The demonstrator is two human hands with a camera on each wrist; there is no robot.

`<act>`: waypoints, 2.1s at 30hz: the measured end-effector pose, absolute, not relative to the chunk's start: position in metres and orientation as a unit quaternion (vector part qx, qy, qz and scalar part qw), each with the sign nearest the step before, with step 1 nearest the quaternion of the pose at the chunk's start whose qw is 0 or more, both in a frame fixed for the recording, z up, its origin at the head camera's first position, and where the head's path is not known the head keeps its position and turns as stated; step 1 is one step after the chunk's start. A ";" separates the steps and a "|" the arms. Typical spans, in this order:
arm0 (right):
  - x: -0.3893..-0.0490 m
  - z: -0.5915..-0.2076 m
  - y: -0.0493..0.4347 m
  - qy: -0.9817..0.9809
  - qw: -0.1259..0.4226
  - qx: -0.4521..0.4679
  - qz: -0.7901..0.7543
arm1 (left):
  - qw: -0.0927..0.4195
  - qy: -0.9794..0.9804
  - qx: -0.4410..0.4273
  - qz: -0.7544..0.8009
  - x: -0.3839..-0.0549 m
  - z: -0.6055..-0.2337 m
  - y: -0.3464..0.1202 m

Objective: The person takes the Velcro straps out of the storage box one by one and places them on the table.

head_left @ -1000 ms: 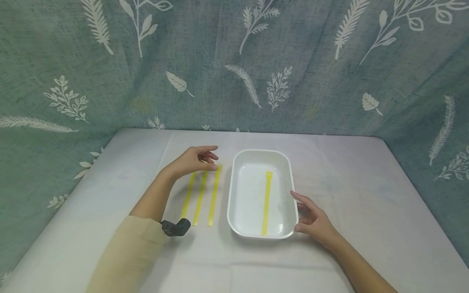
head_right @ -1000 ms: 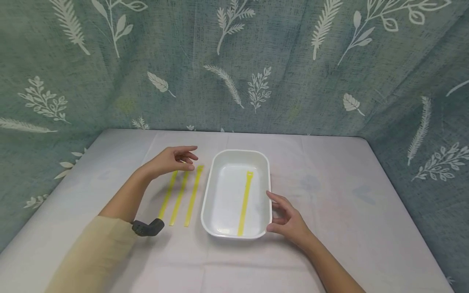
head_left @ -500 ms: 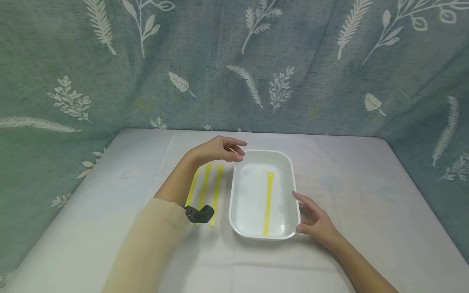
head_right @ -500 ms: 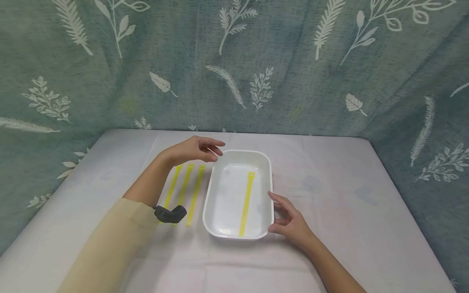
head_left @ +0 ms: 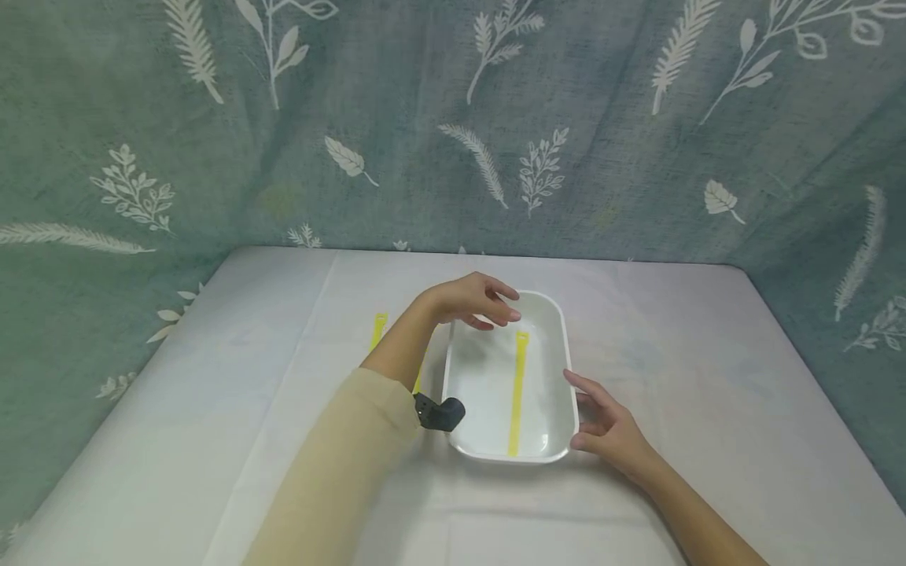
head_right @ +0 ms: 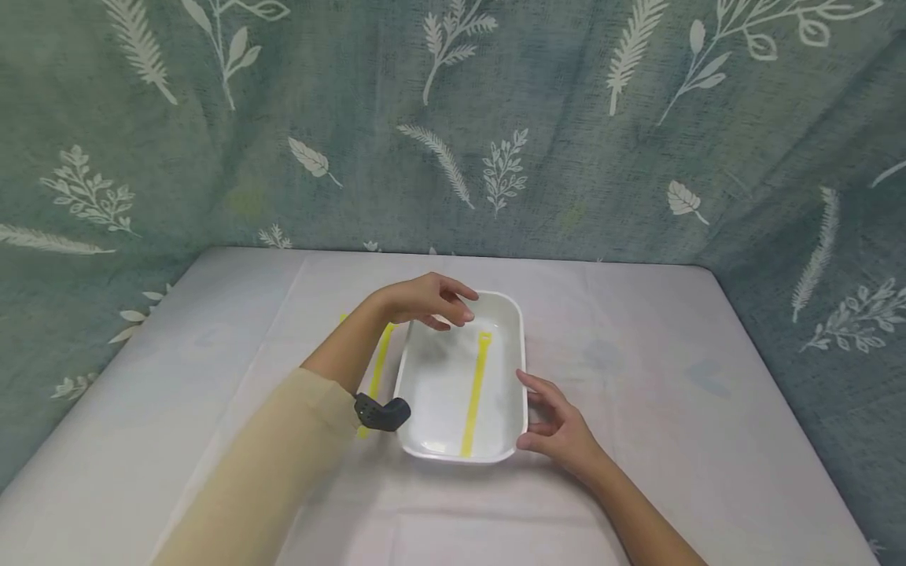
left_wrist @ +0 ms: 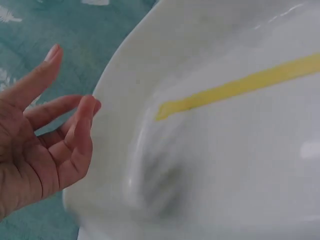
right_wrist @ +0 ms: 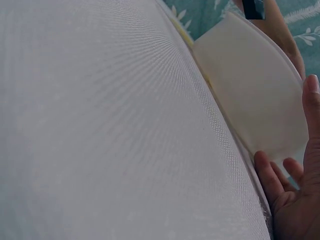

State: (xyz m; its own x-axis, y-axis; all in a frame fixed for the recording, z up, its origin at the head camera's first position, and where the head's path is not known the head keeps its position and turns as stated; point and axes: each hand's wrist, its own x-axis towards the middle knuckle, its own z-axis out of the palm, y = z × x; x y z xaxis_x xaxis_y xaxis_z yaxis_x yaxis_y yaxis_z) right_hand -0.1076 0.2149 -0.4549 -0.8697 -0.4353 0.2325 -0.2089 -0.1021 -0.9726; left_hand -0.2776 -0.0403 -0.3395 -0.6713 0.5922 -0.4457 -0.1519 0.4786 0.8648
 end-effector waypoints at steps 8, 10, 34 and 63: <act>-0.109 -0.456 0.215 0.667 0.073 -0.245 -0.700 | 0.387 0.786 0.084 0.475 -0.275 -0.358 -0.011; -0.109 -0.456 0.215 0.668 0.074 -0.246 -0.699 | 0.380 0.785 0.072 0.485 -0.274 -0.363 -0.008; -0.110 -0.454 0.216 0.679 0.074 -0.231 -0.693 | 0.249 0.862 0.087 0.432 -0.261 -0.406 0.007; -0.110 -0.456 0.214 0.674 0.059 -0.253 -0.691 | 0.229 0.870 0.094 0.427 -0.256 -0.407 0.010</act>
State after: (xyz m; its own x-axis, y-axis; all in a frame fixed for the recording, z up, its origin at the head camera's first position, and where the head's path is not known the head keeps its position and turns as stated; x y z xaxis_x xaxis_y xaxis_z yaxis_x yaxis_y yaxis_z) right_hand -0.1096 0.2141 -0.4565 -0.8647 -0.4236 0.2700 -0.2592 -0.0843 -0.9621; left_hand -0.2565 0.0105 -0.4070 -0.8779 0.3581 -0.3180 -0.0328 0.6174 0.7860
